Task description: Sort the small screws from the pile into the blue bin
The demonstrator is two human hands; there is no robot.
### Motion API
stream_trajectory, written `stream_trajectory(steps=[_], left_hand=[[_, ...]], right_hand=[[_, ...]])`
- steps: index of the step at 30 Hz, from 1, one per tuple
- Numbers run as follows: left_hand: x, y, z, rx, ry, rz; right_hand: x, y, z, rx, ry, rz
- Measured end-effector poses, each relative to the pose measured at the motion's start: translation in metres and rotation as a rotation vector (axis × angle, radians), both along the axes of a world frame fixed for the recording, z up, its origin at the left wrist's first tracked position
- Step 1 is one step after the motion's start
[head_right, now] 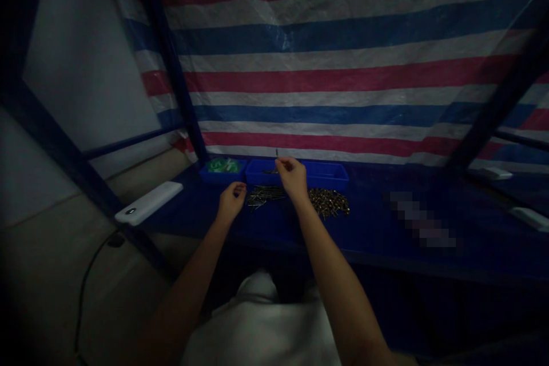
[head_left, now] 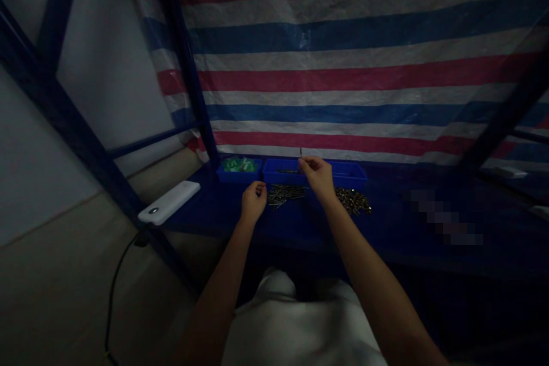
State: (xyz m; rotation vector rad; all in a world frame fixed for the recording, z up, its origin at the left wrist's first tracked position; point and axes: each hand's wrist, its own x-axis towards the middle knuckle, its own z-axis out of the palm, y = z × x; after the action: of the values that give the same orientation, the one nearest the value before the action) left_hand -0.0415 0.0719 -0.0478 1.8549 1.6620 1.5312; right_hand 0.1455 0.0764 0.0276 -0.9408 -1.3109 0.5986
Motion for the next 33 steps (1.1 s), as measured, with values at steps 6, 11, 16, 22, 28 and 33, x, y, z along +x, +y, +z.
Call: stream_trajectory(steps=[6,11,16,22,28,33], left_hand=[[0.001,-0.002,0.001,-0.013,0.042,-0.011],[0.002,-0.003,0.003,-0.027,0.066,-0.014],[0.002,-0.002,0.002,-0.027,0.082,-0.012],[0.002,-0.005,0.005,0.006,0.128,-0.012],[0.007,-0.02,0.009,0.075,0.229,0.021],[0.012,-0.034,0.011,0.102,0.39,-0.038]], right_hand=[[-0.002,0.039,-0.011,-0.073,-0.507,-0.209],[0.0,0.03,-0.026,0.032,-0.518,-0.185],[0.005,0.005,-0.034,0.139,-0.696,-0.019],[0.008,-0.018,-0.043,-0.031,-1.11,0.04],[0.011,-0.029,-0.036,-0.073,-1.294,-0.017],[0.015,-0.026,-0.035,-0.095,-1.361,0.003]])
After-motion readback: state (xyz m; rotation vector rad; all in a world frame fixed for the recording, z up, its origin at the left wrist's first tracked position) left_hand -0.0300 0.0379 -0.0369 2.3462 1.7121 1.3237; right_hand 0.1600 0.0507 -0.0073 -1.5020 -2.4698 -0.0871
